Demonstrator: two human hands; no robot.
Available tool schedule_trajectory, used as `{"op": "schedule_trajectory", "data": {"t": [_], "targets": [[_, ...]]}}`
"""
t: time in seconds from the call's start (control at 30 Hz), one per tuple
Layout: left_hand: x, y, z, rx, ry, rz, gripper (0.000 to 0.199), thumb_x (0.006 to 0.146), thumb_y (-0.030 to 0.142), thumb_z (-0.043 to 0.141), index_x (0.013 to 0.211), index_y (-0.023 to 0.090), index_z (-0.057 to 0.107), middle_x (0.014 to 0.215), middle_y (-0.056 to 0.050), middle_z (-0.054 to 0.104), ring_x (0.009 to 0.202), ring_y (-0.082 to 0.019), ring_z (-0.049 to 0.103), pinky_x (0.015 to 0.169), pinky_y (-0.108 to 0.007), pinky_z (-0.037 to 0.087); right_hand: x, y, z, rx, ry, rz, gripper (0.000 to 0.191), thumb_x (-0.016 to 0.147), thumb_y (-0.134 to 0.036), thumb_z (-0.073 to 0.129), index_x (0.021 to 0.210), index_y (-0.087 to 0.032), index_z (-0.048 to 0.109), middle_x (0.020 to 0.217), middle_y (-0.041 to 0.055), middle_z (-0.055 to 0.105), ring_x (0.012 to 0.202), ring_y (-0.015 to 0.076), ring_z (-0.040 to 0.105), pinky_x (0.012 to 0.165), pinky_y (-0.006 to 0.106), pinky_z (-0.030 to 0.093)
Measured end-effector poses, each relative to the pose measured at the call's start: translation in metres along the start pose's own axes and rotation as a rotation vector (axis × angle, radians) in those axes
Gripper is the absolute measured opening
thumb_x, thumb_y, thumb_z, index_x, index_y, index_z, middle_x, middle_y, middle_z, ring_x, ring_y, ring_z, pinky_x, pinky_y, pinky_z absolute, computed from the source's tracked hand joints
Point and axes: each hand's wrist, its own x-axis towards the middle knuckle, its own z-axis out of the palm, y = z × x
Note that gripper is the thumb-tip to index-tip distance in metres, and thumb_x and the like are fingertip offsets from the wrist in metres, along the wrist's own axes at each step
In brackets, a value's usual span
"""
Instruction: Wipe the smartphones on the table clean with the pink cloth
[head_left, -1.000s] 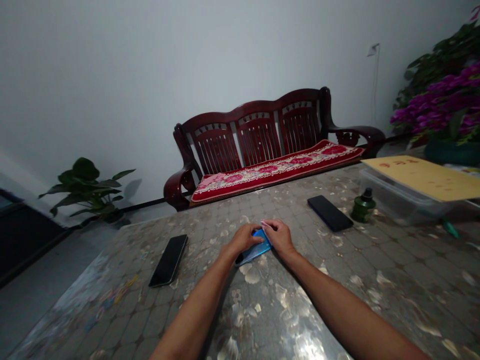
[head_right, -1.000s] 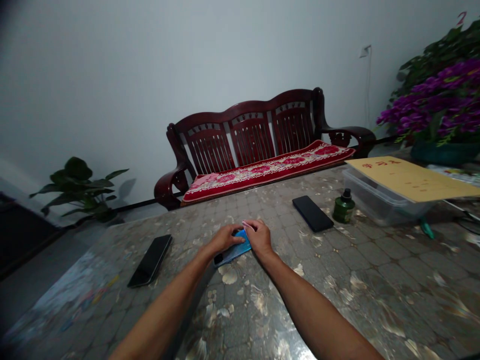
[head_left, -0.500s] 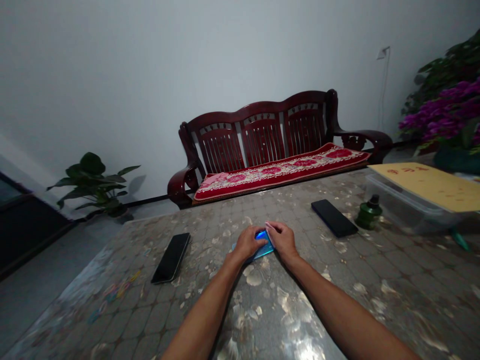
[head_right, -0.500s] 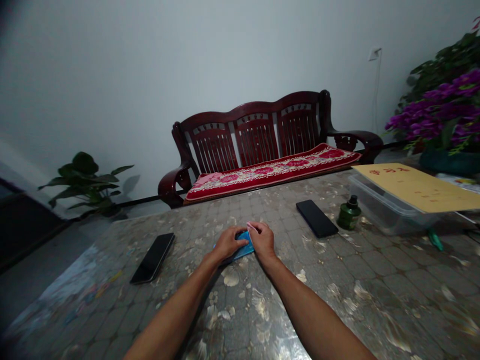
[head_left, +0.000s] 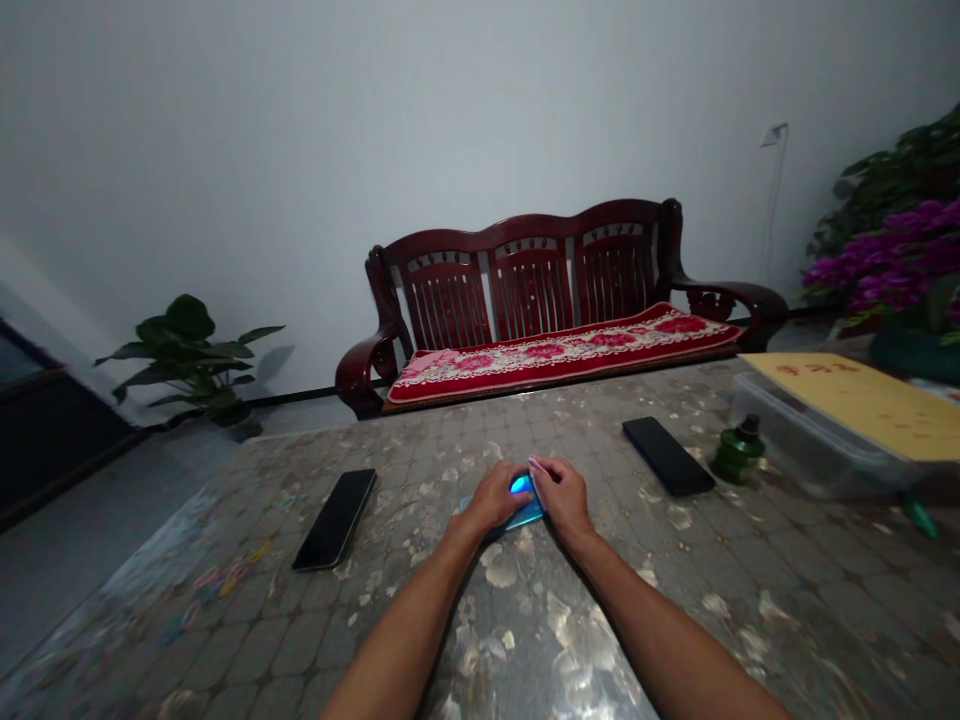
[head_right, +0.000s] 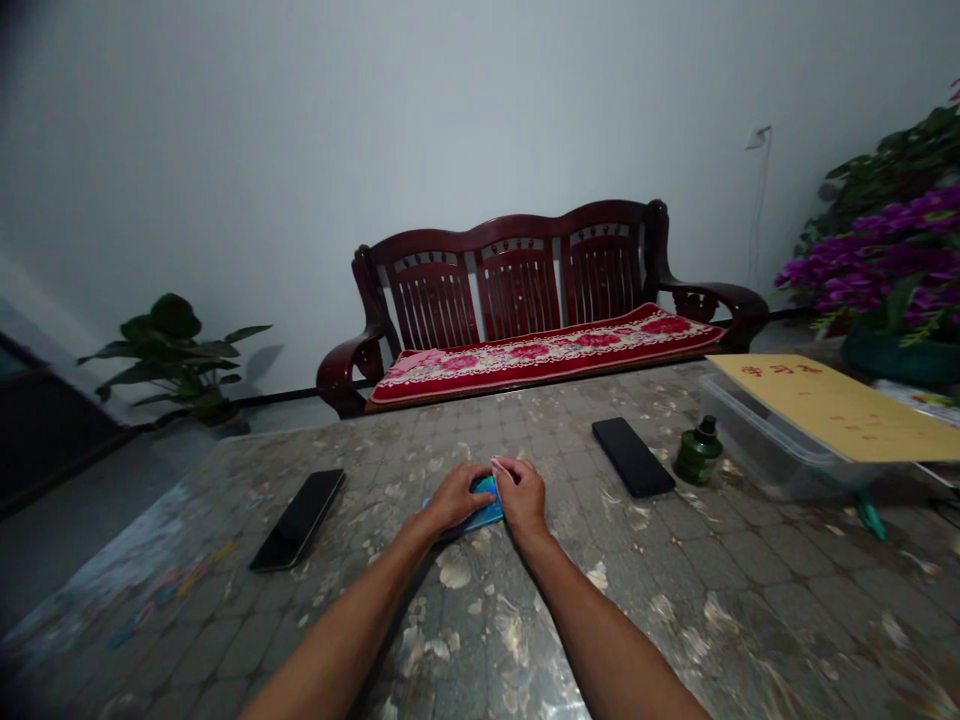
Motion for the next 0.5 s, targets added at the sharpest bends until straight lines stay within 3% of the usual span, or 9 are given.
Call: {"op": "schedule_trajectory", "data": {"t": [0.3,0.5], "targets": [[-0.005,0.003,0.011,-0.019,0.055,-0.047,0.042,0.081,0.031,0.075,0.122,0.023,0.073,0.114,-0.010,0.070,0.112,-0.031,0.062,0.102,-0.048,0.046,-0.002,0.001,0.002,0.001,0.027,-0.011,0.031,0.074,-0.044,0.067,0.087,-0.021,0.082,0.091,0.0093,0.078,0.089,0.0253,0.071,0.087,0.039,0.056],[-0.025,-0.008,-0.014,-0.142,0.021,0.001,0.048,0.078,0.032,0.078,0.124,0.022,0.072,0.121,-0.009,0.069,0.117,-0.029,0.061,0.107,-0.042,0.045,0.002,0.000,-0.003,0.045,-0.020,0.077,0.035,0.069,-0.046,0.072,0.088,-0.019,0.083,0.095,0.0100,0.079,0.092,0.0268,0.071,0.089,0.040,0.055]]}}
